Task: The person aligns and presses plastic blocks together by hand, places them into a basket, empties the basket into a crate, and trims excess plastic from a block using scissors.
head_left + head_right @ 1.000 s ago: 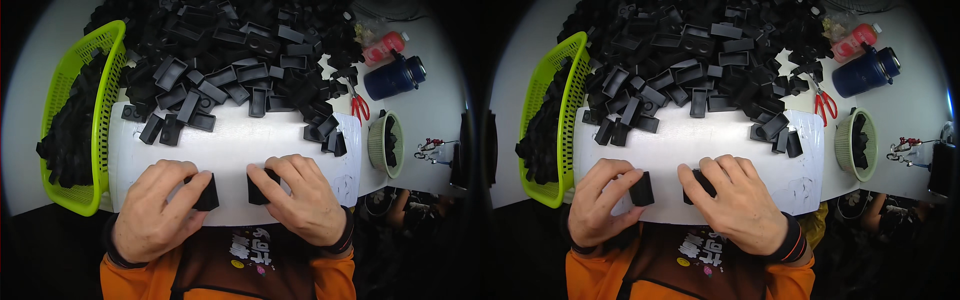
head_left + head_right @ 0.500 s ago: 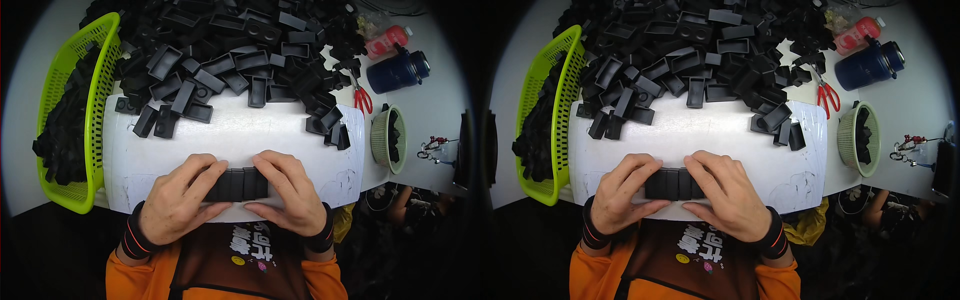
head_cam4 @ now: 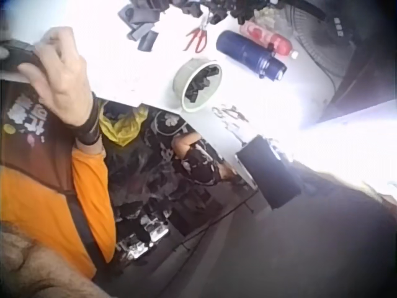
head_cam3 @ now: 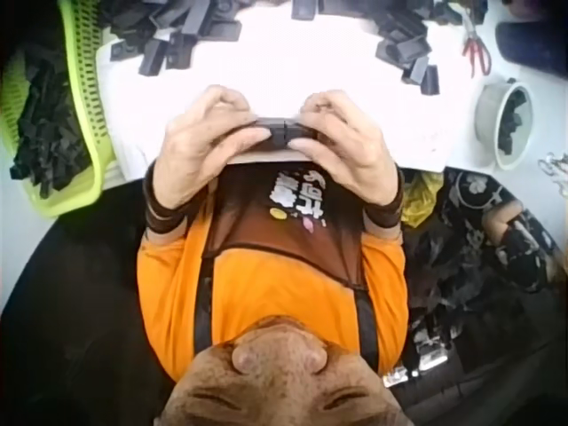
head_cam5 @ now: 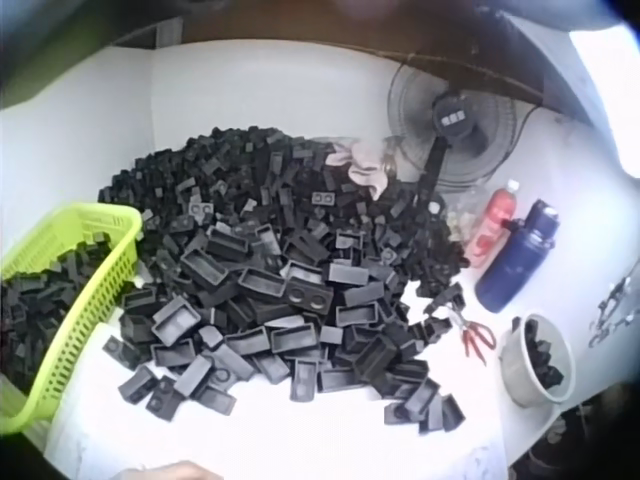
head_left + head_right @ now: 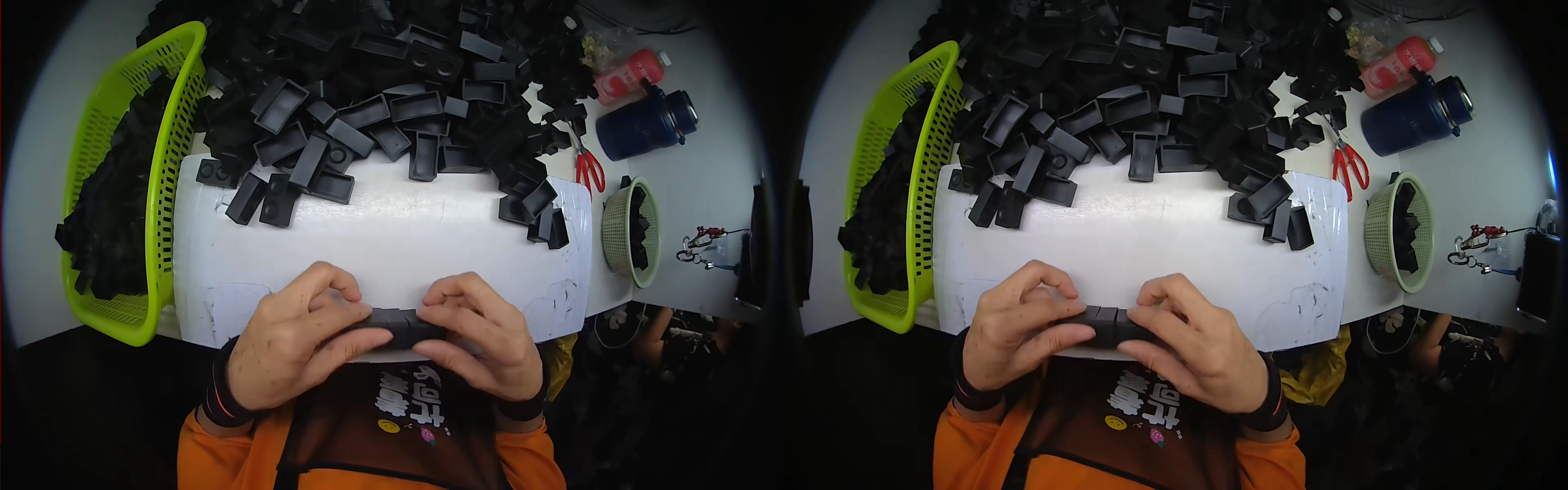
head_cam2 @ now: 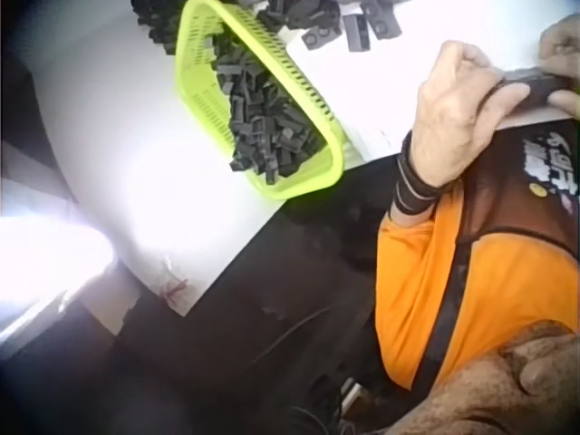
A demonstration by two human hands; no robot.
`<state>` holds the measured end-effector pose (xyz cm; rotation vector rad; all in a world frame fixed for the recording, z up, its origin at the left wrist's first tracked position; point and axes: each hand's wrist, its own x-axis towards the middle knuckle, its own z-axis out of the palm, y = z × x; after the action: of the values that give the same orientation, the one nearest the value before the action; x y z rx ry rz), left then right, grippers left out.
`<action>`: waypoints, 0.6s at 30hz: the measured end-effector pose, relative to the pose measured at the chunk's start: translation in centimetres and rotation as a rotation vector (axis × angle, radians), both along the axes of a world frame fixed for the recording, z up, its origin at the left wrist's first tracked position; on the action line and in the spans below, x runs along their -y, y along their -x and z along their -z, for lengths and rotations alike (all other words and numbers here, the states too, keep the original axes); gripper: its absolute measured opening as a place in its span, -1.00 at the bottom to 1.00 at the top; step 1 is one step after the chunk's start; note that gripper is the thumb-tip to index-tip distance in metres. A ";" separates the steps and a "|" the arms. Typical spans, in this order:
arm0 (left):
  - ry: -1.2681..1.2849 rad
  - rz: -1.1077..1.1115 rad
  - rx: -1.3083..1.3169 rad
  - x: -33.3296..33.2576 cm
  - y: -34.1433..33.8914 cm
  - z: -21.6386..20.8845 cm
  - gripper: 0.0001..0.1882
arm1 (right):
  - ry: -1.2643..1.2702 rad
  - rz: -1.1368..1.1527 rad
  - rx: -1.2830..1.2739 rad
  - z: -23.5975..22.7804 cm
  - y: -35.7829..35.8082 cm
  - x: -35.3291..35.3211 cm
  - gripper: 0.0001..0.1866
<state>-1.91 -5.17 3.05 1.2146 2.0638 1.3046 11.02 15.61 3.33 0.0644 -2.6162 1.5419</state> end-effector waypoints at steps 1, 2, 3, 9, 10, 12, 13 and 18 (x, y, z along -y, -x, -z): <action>-0.005 -0.002 -0.006 -0.5 0.4 0.3 -0.75 | 0.028 0.020 0.054 -0.1 0.6 -0.1 -0.69; 0.042 -0.065 0.024 -0.8 0.8 0.7 -0.78 | 0.031 0.045 0.051 -0.2 1.4 -0.3 -0.79; 0.089 -0.128 0.055 -1.2 1.0 1.1 -0.78 | 0.027 0.044 0.046 0.3 1.9 -0.4 -0.79; 0.096 -0.286 -0.272 -1.6 1.1 1.9 -0.77 | -0.242 0.283 -0.179 2.0 2.7 0.8 -0.83; 0.026 -0.266 -0.188 -1.0 1.3 1.7 -0.76 | -0.184 0.286 -0.075 1.1 1.8 0.7 -0.74; -0.007 -0.155 -0.104 0.6 1.4 1.3 -0.60 | -0.189 0.235 -0.154 1.6 1.2 0.1 -0.69; -0.003 -0.154 -0.100 0.7 1.1 1.5 -0.60 | -0.201 0.184 -0.236 1.9 1.0 0.0 -0.64; -0.129 -0.118 -0.232 1.9 -1.5 2.5 -0.64 | -0.160 0.156 -0.258 2.3 -0.9 1.5 -0.65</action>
<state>-0.42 -7.02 0.56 1.3753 2.2731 1.4284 11.88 14.08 1.02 0.0649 -2.4688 1.1865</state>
